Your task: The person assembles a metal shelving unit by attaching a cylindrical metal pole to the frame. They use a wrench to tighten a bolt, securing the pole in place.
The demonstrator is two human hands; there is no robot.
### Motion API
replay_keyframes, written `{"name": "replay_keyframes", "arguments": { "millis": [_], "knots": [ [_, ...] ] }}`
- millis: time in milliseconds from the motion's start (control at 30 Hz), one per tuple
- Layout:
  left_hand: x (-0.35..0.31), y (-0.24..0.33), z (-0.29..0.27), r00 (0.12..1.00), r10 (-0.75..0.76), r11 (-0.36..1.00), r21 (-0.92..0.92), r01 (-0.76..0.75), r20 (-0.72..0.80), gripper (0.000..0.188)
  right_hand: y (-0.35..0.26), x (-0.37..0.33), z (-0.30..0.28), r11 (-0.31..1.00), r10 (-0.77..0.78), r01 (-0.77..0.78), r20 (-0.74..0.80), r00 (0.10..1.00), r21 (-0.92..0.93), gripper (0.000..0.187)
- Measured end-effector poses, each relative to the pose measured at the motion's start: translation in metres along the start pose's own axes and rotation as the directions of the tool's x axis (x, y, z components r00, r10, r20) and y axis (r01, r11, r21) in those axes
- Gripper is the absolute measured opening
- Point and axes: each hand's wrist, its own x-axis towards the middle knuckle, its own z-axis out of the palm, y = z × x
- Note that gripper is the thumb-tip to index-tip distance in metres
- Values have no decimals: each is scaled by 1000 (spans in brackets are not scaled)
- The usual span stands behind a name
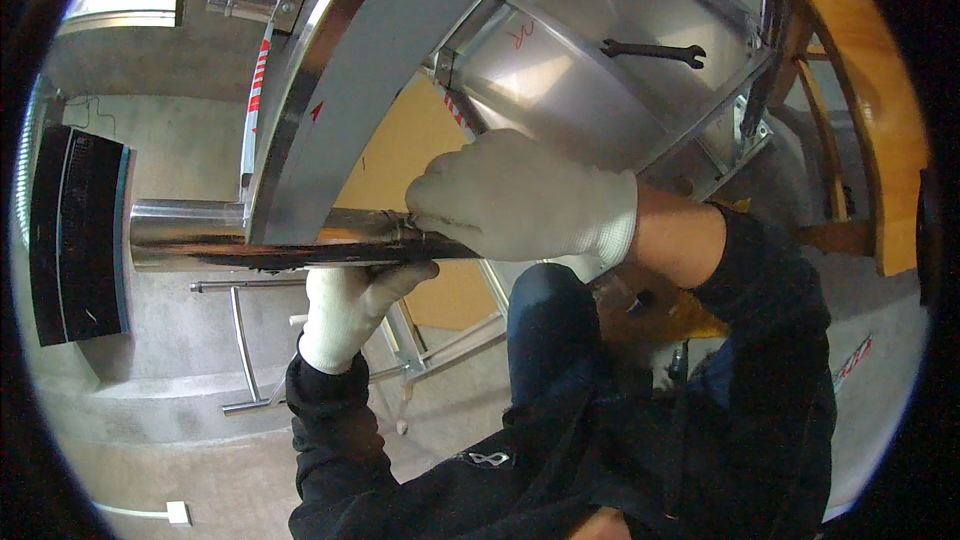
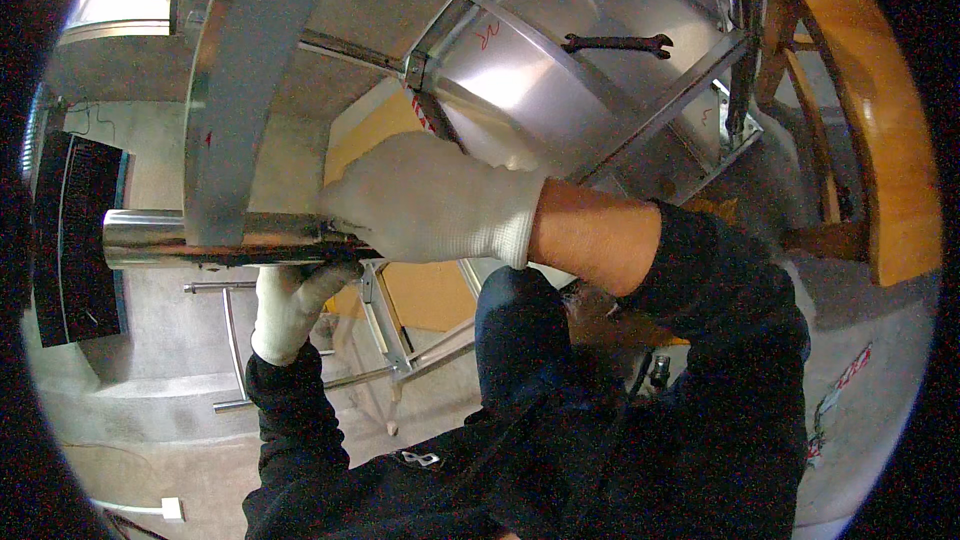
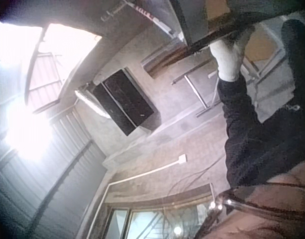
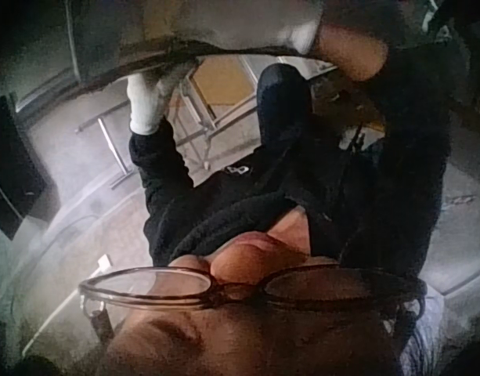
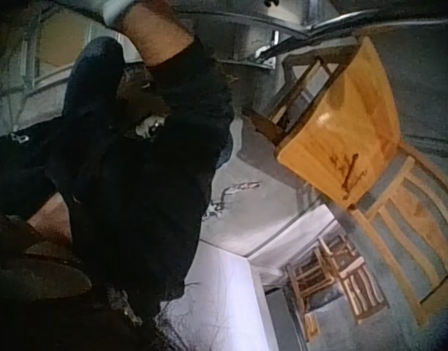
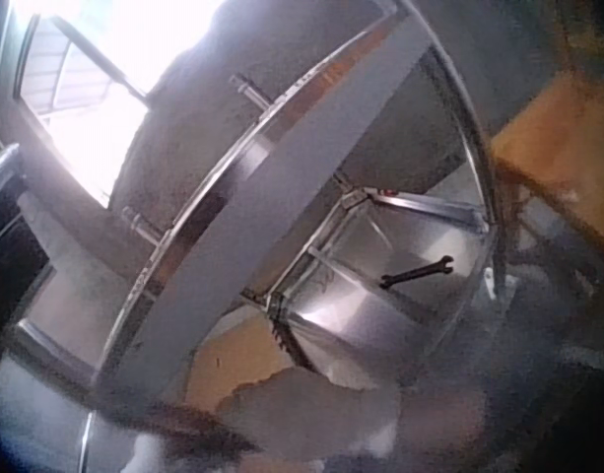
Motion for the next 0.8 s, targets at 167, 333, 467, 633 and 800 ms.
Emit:
{"name": "replay_keyframes", "arguments": {
  "millis": [167,333,467,633,800],
  "knots": [
    [0,-1,2,999,39,999,19,-38,-32,26,-19,10,-14,742,420,-505,282,862,441,26],
    [2,-1,3,992,116,993,3,-116,-47,26,-35,19,-29,183,543,-740,561,625,647,25],
    [4,-6,6,982,163,985,70,-157,-91,29,-43,21,-19,-77,638,-729,596,488,680,25],
    [6,-23,3,973,220,973,78,-215,-63,34,-49,16,-26,-33,592,-736,607,531,676,26],
    [5,-3,1,977,215,932,300,-204,-4,32,-22,-14,-12,874,398,-360,-57,916,327,30]
  ]
}}
